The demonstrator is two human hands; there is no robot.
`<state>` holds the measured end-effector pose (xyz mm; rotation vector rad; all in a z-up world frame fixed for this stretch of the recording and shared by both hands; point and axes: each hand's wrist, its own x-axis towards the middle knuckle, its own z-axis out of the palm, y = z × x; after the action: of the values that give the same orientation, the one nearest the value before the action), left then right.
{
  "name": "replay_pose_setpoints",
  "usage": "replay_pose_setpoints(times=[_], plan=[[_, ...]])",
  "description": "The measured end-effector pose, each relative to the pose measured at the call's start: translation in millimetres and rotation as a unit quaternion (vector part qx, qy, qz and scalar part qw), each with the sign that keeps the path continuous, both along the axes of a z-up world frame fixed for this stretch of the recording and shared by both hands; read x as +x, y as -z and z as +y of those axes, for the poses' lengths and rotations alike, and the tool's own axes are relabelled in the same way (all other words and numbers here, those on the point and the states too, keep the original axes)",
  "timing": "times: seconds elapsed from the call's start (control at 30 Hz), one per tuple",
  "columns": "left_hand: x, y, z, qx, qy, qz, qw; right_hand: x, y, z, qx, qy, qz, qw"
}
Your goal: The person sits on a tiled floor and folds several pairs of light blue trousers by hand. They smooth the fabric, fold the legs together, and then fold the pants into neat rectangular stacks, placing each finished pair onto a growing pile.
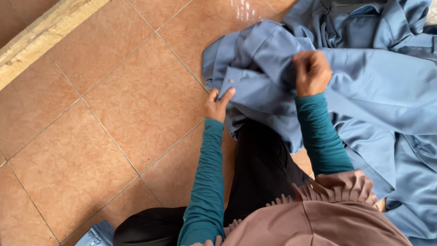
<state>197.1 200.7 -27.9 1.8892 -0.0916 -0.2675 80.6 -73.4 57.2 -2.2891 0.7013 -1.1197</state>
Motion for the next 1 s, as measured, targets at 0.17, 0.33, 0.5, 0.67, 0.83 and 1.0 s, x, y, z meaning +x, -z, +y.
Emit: replay_pose_setpoints(times=[0.17,0.33,0.5,0.67,0.83,1.0], plan=[[17.7,-108.8,-28.0,-0.086,-0.133,-0.029,0.987,11.0,-77.5,46.1,-0.194,-0.071,-0.111,0.972],[39.3,-66.2,-17.0,-0.051,-0.231,0.004,0.972,20.2,17.3,96.9,-0.262,-0.184,-0.065,0.945],[41.0,13.6,4.3,-0.064,-0.243,0.033,0.967,2.1,61.9,115.1,-0.248,-0.268,0.001,0.931],[15.0,26.5,8.3,-0.043,-0.226,0.054,0.972,30.2,-4.5,102.4,-0.065,-0.254,0.024,0.965],[-8.4,-27.3,2.1,-0.231,-0.202,0.126,0.944,61.1,9.8,121.4,0.011,-0.246,0.264,0.933],[-21.3,27.1,0.6,-0.350,-0.133,0.251,0.892,82.9,61.1,114.9,-0.193,-0.130,0.103,0.967]])
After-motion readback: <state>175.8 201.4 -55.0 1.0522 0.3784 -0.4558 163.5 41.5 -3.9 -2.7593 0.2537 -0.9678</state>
